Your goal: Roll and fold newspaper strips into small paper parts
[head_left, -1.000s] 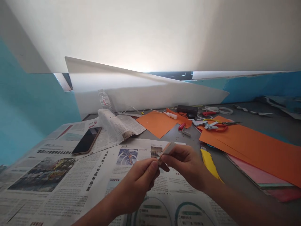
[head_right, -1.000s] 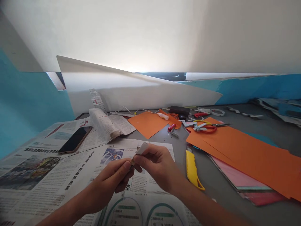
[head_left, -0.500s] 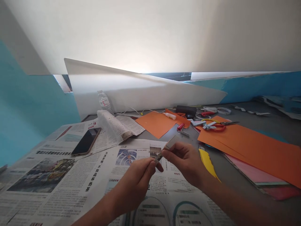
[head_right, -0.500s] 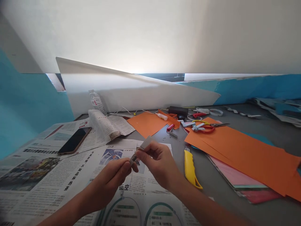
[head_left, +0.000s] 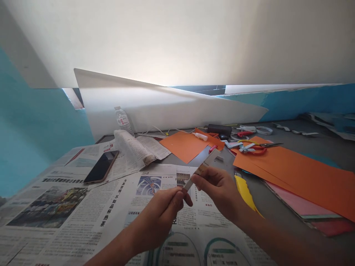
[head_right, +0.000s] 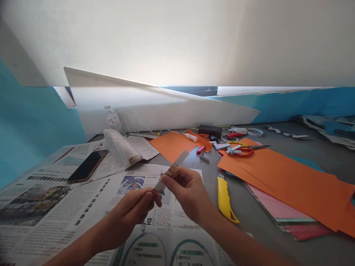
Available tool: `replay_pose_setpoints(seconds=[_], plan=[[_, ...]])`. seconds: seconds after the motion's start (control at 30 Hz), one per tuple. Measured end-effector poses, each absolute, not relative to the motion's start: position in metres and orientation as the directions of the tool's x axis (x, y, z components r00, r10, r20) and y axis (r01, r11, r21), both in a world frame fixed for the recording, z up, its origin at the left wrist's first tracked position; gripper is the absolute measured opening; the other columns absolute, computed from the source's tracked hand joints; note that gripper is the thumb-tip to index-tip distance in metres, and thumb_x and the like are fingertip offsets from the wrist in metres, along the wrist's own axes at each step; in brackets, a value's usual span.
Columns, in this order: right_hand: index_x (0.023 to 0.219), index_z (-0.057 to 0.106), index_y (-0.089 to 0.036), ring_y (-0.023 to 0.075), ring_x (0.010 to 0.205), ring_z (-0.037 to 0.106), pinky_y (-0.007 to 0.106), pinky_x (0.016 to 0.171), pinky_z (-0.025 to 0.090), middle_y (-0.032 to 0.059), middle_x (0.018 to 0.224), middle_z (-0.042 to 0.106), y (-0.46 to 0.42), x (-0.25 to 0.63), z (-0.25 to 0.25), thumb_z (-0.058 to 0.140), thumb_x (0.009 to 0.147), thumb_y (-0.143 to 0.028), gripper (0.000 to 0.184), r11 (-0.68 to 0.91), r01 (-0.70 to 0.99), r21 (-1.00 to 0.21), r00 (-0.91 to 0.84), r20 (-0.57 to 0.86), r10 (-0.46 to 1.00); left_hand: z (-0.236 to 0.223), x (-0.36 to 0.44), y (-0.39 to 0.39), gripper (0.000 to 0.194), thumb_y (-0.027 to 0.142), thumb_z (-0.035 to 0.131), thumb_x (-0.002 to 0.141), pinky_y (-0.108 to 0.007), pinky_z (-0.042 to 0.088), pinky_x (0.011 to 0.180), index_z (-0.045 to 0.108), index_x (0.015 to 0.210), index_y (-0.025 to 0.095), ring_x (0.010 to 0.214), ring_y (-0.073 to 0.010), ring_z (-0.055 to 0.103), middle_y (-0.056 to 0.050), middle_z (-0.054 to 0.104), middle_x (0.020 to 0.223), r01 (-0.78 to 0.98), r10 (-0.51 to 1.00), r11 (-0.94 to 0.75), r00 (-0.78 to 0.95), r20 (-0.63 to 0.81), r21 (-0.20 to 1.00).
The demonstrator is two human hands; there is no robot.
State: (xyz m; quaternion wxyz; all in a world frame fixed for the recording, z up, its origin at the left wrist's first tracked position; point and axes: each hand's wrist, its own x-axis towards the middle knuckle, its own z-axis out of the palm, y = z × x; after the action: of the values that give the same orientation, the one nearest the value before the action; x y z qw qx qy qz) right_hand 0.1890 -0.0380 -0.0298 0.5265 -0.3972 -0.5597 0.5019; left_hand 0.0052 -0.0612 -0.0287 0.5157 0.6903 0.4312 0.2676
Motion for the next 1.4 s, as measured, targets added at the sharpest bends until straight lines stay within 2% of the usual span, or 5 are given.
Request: replay_pose_setpoints(seconds=[0.23,0.73,1.03,1.2,1.4], plan=[[0.063,0.058,-0.017,0.0125,0.057,0.054,0.026,0.054,0.042,-0.0001,0.058,0.059,-0.041,0.176,-0.042,0.069,0.08,-0.038,0.029,0.168,-0.12,-0.978,-0.29,0.197,0.937,-0.03,0.009,-0.06,0.04,0.048,0.034,0.099,-0.026,0.032,0.057,0.055,0.082,0.018,0.059,-0.0115,0.035,0.004,0.04,0.067,0.31,0.887,-0.141,0.462,-0.019,0.94],[0.055,0.059,-0.019,0.0104,0.05,0.051,0.022,0.046,0.038,0.0005,0.056,0.065,-0.04,0.188,-0.023,0.073,0.073,-0.044,0.034,0.161,-0.038,-0.986,-0.039,0.162,0.986,-0.033,0.007,-0.059,0.045,0.051,0.032,0.099,-0.024,0.027,0.049,0.056,0.08,0.017,0.054,-0.0101,0.03,0.005,0.034,0.06,0.27,0.872,-0.103,0.488,-0.044,0.957],[0.064,0.058,-0.016,0.0116,0.058,0.051,0.026,0.057,0.041,-0.0019,0.058,0.054,-0.041,0.176,-0.04,0.068,0.081,-0.037,0.029,0.143,-0.176,-0.974,-0.338,0.196,0.92,-0.034,0.005,-0.053,0.045,0.048,0.033,0.099,-0.023,0.033,0.053,0.057,0.077,0.017,0.055,-0.011,0.038,0.003,0.044,0.06,0.303,0.865,-0.175,0.502,-0.001,0.937],[0.063,0.055,-0.016,0.0084,0.054,0.039,0.023,0.05,0.03,-0.0054,0.058,0.043,-0.037,0.18,-0.041,0.067,0.077,-0.026,0.021,0.061,-0.006,-0.998,-0.545,0.054,0.837,-0.027,-0.001,-0.036,0.039,0.048,0.046,0.094,-0.029,0.045,0.078,0.064,0.116,0.021,0.092,-0.0203,0.059,-0.006,0.066,0.106,0.192,0.891,-0.198,0.445,0.095,0.961],[0.057,0.049,-0.017,0.0077,0.051,0.037,0.023,0.048,0.026,-0.0059,0.053,0.044,-0.035,0.173,-0.052,0.062,0.072,-0.016,0.02,0.04,0.121,-0.992,-0.585,-0.039,0.81,-0.024,0.015,-0.033,0.036,0.044,0.054,0.089,-0.03,0.046,0.073,0.075,0.087,0.015,0.076,-0.0213,0.062,-0.005,0.068,0.072,0.174,0.92,-0.146,0.387,0.069,0.974]])
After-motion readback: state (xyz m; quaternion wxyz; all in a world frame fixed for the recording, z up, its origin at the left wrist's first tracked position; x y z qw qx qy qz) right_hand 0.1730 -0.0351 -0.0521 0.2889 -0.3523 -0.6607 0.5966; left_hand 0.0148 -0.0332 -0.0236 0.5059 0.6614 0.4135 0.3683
